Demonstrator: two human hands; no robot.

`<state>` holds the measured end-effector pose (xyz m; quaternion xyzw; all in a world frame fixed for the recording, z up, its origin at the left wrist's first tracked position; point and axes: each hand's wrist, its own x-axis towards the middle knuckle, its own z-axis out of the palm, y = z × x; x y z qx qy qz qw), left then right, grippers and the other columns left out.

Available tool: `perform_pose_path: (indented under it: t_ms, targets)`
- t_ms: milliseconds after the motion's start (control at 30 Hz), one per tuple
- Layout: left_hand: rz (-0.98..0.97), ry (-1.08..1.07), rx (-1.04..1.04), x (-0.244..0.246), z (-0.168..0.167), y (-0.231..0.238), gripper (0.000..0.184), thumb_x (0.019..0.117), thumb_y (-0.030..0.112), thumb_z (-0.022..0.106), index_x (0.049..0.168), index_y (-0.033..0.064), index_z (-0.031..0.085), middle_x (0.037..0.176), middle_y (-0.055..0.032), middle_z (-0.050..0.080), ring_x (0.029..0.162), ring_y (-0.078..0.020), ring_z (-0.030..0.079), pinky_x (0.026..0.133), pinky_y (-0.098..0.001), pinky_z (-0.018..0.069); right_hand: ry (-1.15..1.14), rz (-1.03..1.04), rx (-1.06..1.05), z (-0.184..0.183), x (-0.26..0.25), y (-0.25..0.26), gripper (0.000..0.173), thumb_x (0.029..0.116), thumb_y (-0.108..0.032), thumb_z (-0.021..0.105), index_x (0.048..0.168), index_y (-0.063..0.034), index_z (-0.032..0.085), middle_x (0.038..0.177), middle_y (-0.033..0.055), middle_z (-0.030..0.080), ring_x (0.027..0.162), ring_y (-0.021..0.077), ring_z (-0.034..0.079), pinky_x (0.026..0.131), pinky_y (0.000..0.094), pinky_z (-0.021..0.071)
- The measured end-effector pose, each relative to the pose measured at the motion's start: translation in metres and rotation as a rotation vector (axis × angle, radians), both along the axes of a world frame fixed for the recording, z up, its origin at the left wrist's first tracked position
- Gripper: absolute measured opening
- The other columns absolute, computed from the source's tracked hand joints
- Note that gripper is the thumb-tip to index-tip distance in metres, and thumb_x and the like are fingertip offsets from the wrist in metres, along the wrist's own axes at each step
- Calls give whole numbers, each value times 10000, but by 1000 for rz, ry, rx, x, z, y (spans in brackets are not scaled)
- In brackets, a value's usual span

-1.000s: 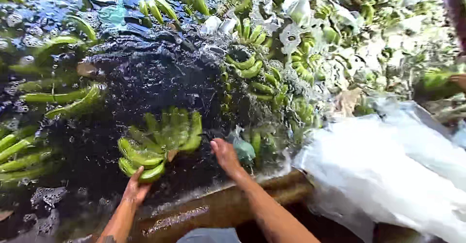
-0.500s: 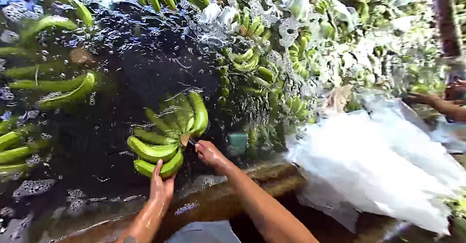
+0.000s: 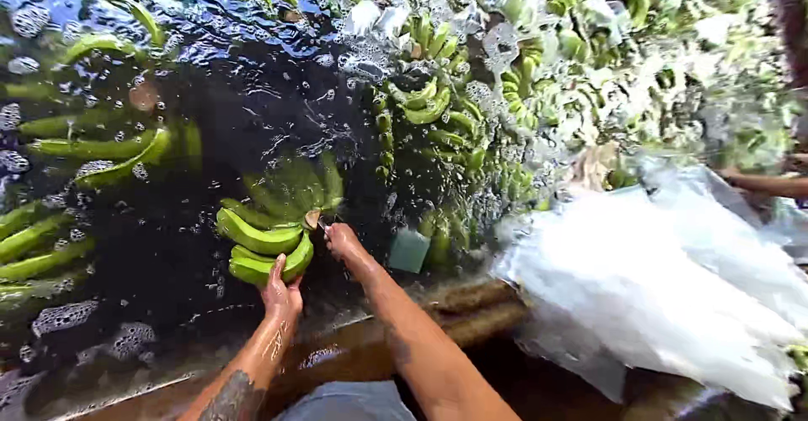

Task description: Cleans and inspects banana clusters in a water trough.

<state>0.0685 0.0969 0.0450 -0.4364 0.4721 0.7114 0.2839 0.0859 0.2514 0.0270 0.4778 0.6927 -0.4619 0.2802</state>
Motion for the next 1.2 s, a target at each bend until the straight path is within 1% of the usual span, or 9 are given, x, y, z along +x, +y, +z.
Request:
perform_pose_path:
  t_ms: [133, 300, 467, 567, 700, 800, 1000, 1100, 1200]
  targets:
    - [24, -12, -37, 2, 5, -2, 604, 1027, 100, 570, 1553, 80, 273, 1416, -224, 511, 1198, -333, 605, 943, -484, 562, -7, 123, 110, 2, -17, -13, 417, 1121, -212, 336, 1352, 49, 565, 1310, 285, 630, 1239, 418, 617, 1054, 578, 481]
    - [13, -24, 12, -22, -6, -27, 468, 1048, 147, 522, 1483, 54, 377, 1353, -214, 553, 1161, -332, 620, 916, -502, 569, 230, 30, -404, 41, 23, -18, 318, 1110, -261, 365, 1105, -18, 570, 687, 0, 486, 504, 82, 435, 475, 255, 399]
    - [18, -160, 72, -41, 28, -25, 437, 1064, 200, 481, 1474, 86, 382, 1401, -193, 504, 1219, -331, 578, 950, -497, 549, 150, 309, 258, 32, 7, 2, 429, 1126, -277, 343, 1380, -11, 563, 1196, 248, 691, 1124, 401, 678, 982, 586, 517]
    - [97, -245, 110, -43, 46, -17, 459, 1051, 205, 501, 1477, 93, 371, 1409, -208, 496, 1229, -361, 578, 940, -520, 561, 273, 274, 483, 7, -7, -12, 400, 1110, -233, 386, 1314, 29, 609, 1178, 260, 703, 1079, 428, 701, 928, 603, 545]
    - [26, -259, 141, -32, 29, -22, 437, 1052, 209, 493, 1457, 79, 391, 1374, -205, 530, 1196, -347, 597, 939, -506, 560, 382, -116, -214, 19, 26, -26, 295, 1119, -227, 342, 1168, -36, 561, 708, 35, 543, 549, 118, 518, 509, 279, 469]
    - [-117, -198, 177, -20, 4, -33, 394, 1071, 217, 460, 1425, 49, 415, 1298, -186, 582, 1128, -308, 634, 914, -478, 572, 327, -296, -832, 48, 77, -20, 249, 1089, -222, 326, 1045, -120, 548, 635, -76, 495, 462, 12, 423, 426, 175, 378]
    - [-856, -46, 118, 9, -14, -43, 755, 916, 56, 733, 1538, 57, 305, 1413, -189, 547, 1182, -315, 628, 910, -489, 583, 430, -635, -539, 50, 79, 26, 462, 1128, -343, 170, 895, -134, 510, 593, -56, 478, 446, 63, 428, 430, 226, 409]
    - [-1148, 452, -151, -26, -31, -89, 706, 858, 103, 784, 1495, 38, 487, 1465, -198, 533, 1325, -277, 551, 1101, -423, 479, 416, -238, 29, 52, 61, 39, 177, 955, -164, 682, 1056, -19, 690, 726, 13, 626, 571, 72, 551, 543, 272, 507]
    - [-863, 789, -737, -94, -29, -156, 496, 942, 142, 677, 1406, 0, 572, 1448, -224, 551, 1384, -326, 499, 1179, -480, 388, 240, 164, 280, 53, 57, 59, 536, 829, -287, 859, 1191, 52, 657, 1029, 250, 680, 938, 368, 654, 871, 616, 515]
